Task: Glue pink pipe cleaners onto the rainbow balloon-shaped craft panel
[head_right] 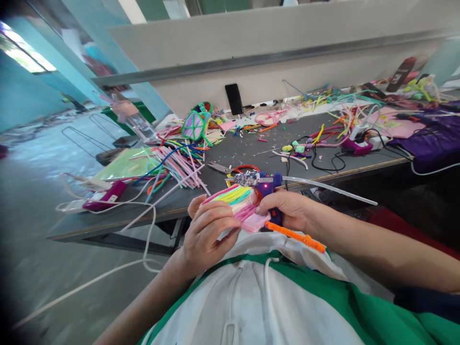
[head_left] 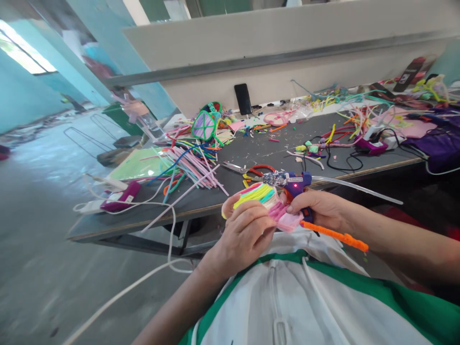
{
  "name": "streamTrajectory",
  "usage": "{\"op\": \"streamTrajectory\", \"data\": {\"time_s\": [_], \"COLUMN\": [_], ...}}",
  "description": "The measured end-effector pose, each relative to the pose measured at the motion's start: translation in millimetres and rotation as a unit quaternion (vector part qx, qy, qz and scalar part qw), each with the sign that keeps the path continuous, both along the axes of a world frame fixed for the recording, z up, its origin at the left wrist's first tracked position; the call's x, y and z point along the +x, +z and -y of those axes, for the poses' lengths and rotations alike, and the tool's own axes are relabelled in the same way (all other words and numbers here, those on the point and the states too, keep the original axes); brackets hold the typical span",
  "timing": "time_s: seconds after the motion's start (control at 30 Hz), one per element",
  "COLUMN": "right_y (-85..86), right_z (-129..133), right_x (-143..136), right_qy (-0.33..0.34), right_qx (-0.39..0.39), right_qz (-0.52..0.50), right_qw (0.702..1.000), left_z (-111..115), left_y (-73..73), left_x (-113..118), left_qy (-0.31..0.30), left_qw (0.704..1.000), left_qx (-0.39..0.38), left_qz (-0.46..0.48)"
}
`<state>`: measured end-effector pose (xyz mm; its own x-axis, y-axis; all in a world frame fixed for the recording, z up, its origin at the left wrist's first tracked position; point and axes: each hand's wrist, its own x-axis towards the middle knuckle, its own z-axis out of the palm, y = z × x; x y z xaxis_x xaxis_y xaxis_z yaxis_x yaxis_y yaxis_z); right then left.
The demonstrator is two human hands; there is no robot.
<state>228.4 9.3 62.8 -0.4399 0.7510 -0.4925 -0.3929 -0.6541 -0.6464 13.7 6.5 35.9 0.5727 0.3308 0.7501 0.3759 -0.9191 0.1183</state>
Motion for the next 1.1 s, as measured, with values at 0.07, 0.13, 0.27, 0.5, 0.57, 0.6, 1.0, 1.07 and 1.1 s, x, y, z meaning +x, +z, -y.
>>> {"op": "streamTrajectory", "data": {"time_s": [0.07,0.13,0.27,0.5,0.57,0.6,1.0,1.07,1.1], "right_y": [0.3,1.0,1.2,1.9,2.6,2.8,1.5,4.0,5.1], "right_z": [-0.2,-0.4,-0.9,-0.2,0.1,0.1,0.0,1.0,1.4], "right_x": [0.4,0.9,2.3,3.2,3.1,3.3,8.2,6.1,5.3], "right_qy": [0.014,0.031,0.044,0.039,0.034,0.031,0.046,0.041,0.041], "right_qx": [-0.016,-0.031,-0.047,-0.067,-0.074,-0.076,-0.054,-0.053,-0.054], "right_qz": [0.001,0.004,0.014,0.010,0.009,0.009,0.004,0.015,0.017], "right_qw": [1.000,0.999,0.998,0.997,0.997,0.997,0.997,0.998,0.998], "left_z": [-0.9,-1.5,-1.9,0.1,0.6,0.6,-5.7,-5.1,-5.0], "left_y": [0.4,1.2,3.8,7.7,9.2,10.1,16.8,16.1,15.4], "left_x": [2.1,4.0,6.2,6.5,6.1,5.7,6.8,8.5,9.3], "left_qy": [0.002,0.008,0.007,0.003,0.007,0.008,0.009,0.002,-0.005], "left_qw": [1.000,1.000,0.999,0.999,0.999,0.999,0.999,0.999,0.999], "left_qx": [0.000,-0.010,-0.032,-0.049,-0.046,-0.042,-0.030,-0.030,-0.031], "left_qz": [0.007,0.013,0.021,0.015,0.006,0.000,-0.016,-0.013,-0.015]}}
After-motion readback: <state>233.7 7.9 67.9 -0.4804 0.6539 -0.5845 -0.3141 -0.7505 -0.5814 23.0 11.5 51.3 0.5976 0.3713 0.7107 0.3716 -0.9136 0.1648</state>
